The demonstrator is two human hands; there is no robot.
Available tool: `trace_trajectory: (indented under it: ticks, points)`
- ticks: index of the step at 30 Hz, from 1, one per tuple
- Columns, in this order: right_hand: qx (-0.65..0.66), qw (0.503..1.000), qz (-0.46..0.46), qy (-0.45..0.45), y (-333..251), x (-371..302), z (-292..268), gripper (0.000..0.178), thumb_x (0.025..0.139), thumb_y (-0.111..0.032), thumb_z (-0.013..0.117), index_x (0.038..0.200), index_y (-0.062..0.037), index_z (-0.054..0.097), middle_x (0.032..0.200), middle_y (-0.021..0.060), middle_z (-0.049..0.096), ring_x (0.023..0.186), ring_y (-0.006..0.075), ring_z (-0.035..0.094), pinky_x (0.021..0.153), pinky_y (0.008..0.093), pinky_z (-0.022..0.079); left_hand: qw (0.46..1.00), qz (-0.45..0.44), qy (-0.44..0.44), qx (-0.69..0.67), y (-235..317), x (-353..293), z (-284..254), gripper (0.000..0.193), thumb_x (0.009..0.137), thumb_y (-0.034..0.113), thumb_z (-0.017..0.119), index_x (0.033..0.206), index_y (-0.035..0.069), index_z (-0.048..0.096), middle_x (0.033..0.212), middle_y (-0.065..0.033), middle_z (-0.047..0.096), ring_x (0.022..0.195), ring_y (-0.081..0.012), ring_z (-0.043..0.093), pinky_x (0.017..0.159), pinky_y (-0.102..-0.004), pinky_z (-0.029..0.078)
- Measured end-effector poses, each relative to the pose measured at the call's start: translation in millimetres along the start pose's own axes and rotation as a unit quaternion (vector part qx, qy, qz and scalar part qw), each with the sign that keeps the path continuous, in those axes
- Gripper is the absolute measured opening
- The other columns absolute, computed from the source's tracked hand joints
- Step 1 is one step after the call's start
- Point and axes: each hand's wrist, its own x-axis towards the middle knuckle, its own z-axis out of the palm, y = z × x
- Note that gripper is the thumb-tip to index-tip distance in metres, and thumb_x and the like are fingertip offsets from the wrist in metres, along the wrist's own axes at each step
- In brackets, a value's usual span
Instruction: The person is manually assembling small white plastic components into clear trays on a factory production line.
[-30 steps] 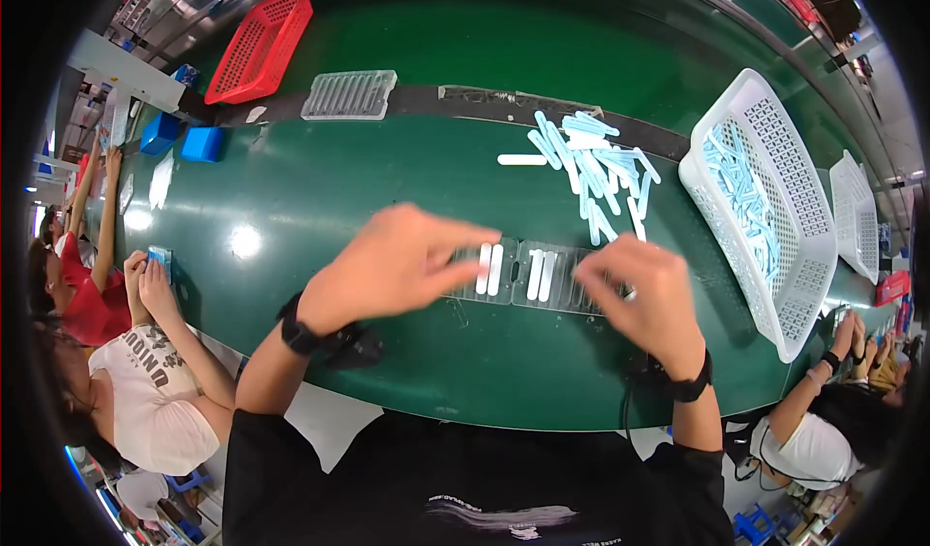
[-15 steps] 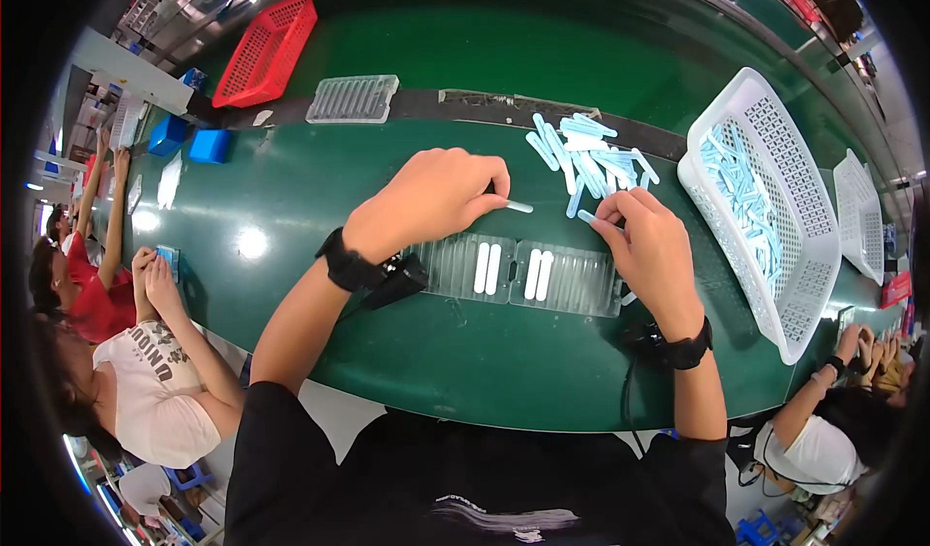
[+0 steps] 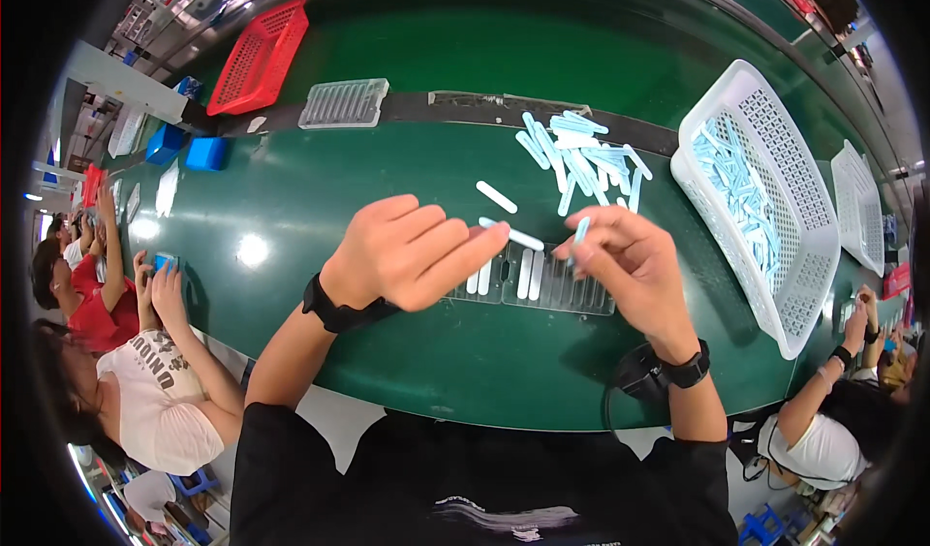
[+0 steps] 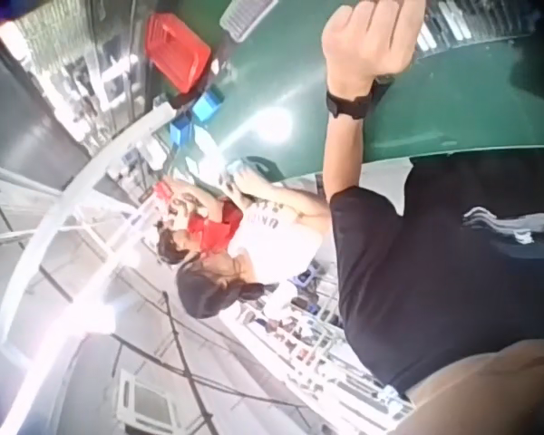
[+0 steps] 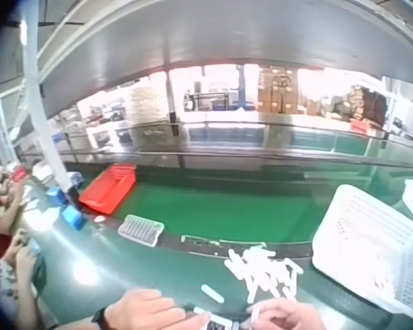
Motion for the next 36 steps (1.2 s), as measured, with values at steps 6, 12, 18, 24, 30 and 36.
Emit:
trace_trajectory:
  ticks: [6,12,18,24,30,36]
  points:
    - [0.089,0.994,0.03,-0.062,1,-6,12,0.019,0.103,-0.006,0.066,0.119,0.004,0.071,0.102,0.0101,0.078,0.083,0.0091,0.068,0.077,0.0247,0.057,0.999,0.038,0.009,-0.012,8,1,-4,0.032,0.077,0.001,0.079,0.108,0.004,0.077,0.063,0.0059,0.038,0.052,-0.0096,0.039,0.048,-0.0276,0.026]
    - [0.107,0.992,0.043,-0.057,-1,-5,17,0.024,0.105,-0.006,0.063,0.125,0.0051,0.07,0.099,0.0081,0.077,0.081,0.009,0.068,0.076,0.0251,0.057,0.999,0.025,0.026,-0.018,13,-2,-3,0.032,0.076,0.001,0.079,0.108,0.001,0.076,0.062,0.0051,0.038,0.052,-0.0098,0.04,0.048,-0.0274,0.028]
    - [0.097,0.993,0.049,-0.041,-2,-5,18,0.023,0.106,-0.006,0.061,0.124,0.0057,0.07,0.102,0.0096,0.077,0.08,0.0094,0.067,0.076,0.0257,0.057,0.999,0.016,0.029,-0.026,13,-8,-3,0.032,0.077,0.001,0.079,0.109,0.002,0.076,0.063,0.0046,0.038,0.052,-0.0097,0.04,0.048,-0.0274,0.028]
    - [0.116,0.99,0.074,-0.044,7,-2,19,0.022,0.106,-0.008,0.06,0.123,0.0044,0.069,0.106,0.0117,0.078,0.079,0.0094,0.065,0.076,0.026,0.057,0.999,0.025,0.041,-0.008,19,-8,-8,0.029,0.078,-0.001,0.08,0.106,0.006,0.078,0.063,0.0049,0.034,0.052,-0.0095,0.037,0.048,-0.0277,0.025]
    - [0.113,0.991,0.057,-0.05,18,-3,17,0.02,0.107,-0.01,0.06,0.12,0.0025,0.069,0.103,0.0103,0.078,0.078,0.0085,0.065,0.074,0.025,0.055,0.998,0.028,0.056,0.001,19,-8,-8,0.03,0.077,-0.002,0.082,0.105,0.008,0.079,0.063,0.0053,0.032,0.052,-0.0094,0.035,0.048,-0.0277,0.024]
    - [0.109,0.99,0.075,-0.043,15,-3,20,0.018,0.107,-0.011,0.061,0.116,0.0029,0.068,0.095,0.0097,0.076,0.075,0.0114,0.068,0.073,0.0257,0.056,0.999,0.021,0.043,-0.002,17,-8,-7,0.029,0.078,-0.001,0.083,0.106,0.008,0.079,0.063,0.0051,0.033,0.052,-0.0095,0.036,0.048,-0.0276,0.025]
